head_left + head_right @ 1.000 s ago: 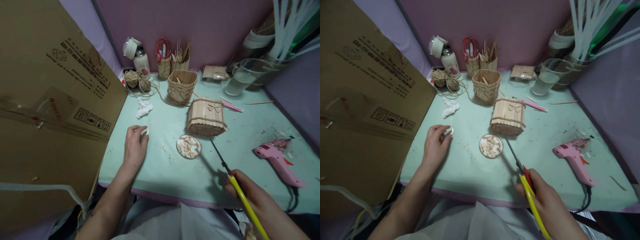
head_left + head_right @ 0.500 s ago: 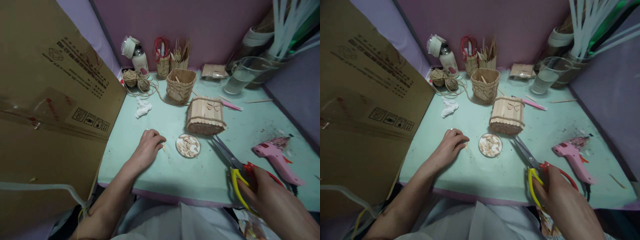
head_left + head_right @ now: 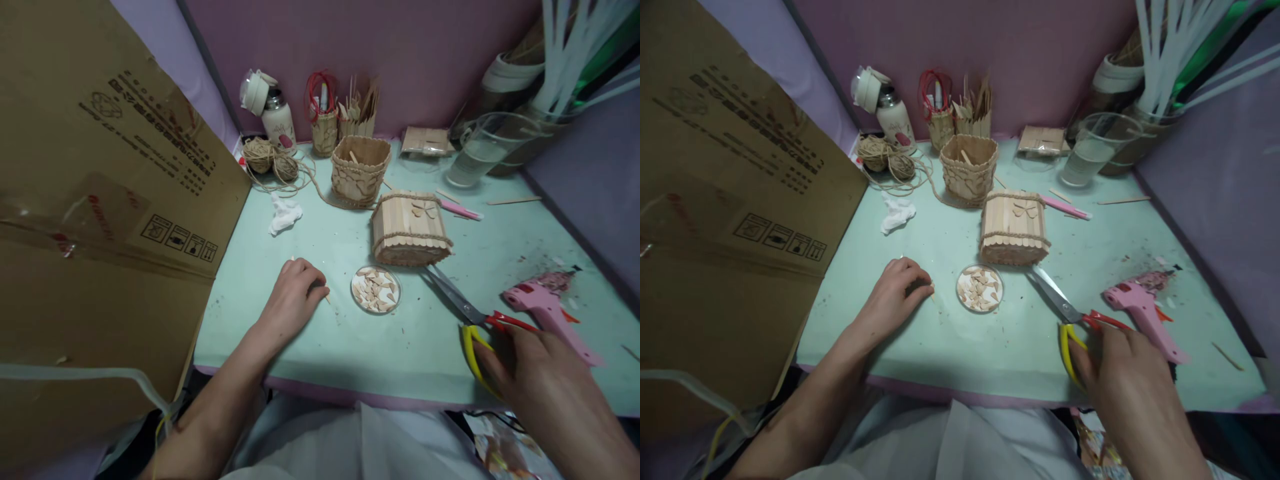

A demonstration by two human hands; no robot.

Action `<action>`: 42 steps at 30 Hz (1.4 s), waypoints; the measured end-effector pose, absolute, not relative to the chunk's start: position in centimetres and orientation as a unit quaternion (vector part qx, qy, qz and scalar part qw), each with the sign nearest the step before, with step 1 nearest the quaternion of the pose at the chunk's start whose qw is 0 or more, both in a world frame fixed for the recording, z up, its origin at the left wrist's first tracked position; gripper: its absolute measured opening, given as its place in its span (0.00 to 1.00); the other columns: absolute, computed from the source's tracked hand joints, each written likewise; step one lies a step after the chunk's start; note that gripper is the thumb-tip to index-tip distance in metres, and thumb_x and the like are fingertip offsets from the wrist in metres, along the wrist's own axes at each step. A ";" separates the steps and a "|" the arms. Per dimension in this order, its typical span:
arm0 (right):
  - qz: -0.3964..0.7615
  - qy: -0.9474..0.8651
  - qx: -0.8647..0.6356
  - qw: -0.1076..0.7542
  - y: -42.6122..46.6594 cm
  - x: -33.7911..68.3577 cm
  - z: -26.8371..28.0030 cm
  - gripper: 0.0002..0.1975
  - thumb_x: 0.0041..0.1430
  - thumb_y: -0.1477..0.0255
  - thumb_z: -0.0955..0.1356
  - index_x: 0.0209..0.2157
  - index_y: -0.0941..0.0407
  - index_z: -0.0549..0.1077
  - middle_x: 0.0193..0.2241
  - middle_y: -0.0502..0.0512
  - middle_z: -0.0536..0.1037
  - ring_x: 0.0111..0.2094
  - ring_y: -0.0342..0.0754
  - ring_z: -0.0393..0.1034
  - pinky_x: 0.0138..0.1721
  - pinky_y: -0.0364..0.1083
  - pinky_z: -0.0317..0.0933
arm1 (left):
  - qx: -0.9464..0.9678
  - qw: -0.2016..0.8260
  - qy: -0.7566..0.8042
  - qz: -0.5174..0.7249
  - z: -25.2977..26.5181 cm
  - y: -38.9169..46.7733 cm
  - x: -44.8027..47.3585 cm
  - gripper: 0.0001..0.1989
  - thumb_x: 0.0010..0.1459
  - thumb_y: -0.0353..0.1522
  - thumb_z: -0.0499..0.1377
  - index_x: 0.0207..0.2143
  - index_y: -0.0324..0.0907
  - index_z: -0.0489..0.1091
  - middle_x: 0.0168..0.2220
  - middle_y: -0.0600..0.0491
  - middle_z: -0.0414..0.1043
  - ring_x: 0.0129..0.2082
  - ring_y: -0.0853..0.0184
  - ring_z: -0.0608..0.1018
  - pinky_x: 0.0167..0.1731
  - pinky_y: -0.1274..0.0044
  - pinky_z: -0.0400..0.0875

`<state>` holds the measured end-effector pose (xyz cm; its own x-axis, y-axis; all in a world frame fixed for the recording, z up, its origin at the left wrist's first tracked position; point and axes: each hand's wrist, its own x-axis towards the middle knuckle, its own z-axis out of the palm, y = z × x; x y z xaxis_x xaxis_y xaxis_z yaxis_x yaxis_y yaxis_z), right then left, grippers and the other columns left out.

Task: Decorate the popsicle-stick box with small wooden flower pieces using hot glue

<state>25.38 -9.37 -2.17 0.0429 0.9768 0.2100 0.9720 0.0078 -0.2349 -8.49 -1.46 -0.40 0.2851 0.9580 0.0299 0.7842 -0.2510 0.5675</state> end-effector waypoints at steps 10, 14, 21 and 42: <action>-0.086 -0.755 -0.633 0.151 -9.3 20.3 0.4 0.21 0.65 0.54 0.60 0.45 0.54 0.72 0.38 0.65 0.79 0.38 0.60 0.71 0.34 0.55 0.56 | 0.793 0.198 0.567 0.109 -0.2 -1.4 -8.2 0.10 0.63 0.27 0.52 0.30 0.40 0.70 0.33 0.49 0.71 0.36 0.61 0.72 0.42 0.67 0.66; 0.032 -0.807 -0.551 0.212 -6.7 12.8 1.1 0.09 0.67 0.69 0.62 0.40 0.54 0.73 0.37 0.57 0.79 0.39 0.53 0.71 0.42 0.52 0.52 | 0.797 0.203 0.553 0.135 -0.9 -1.9 -9.2 0.08 0.63 0.26 0.52 0.32 0.41 0.69 0.33 0.50 0.70 0.37 0.62 0.71 0.43 0.67 0.66; 0.121 -0.829 -0.531 0.130 -3.3 6.0 -0.3 0.04 0.63 0.73 0.67 0.35 0.55 0.75 0.34 0.55 0.77 0.39 0.54 0.68 0.40 0.51 0.47 | 0.762 0.221 0.561 0.235 -1.4 -2.6 -10.4 0.08 0.63 0.26 0.51 0.33 0.42 0.68 0.33 0.52 0.68 0.38 0.63 0.69 0.42 0.69 0.65; 0.474 -0.575 -0.520 0.418 -2.5 5.9 0.7 0.04 0.57 0.70 0.67 0.29 0.55 0.71 0.26 0.50 0.75 0.27 0.45 0.68 0.29 0.44 0.60 | 0.156 0.718 0.402 0.547 -0.5 -4.2 -7.5 0.09 0.52 0.31 0.67 0.34 0.41 0.69 0.30 0.57 0.67 0.29 0.76 0.70 0.27 0.84 0.66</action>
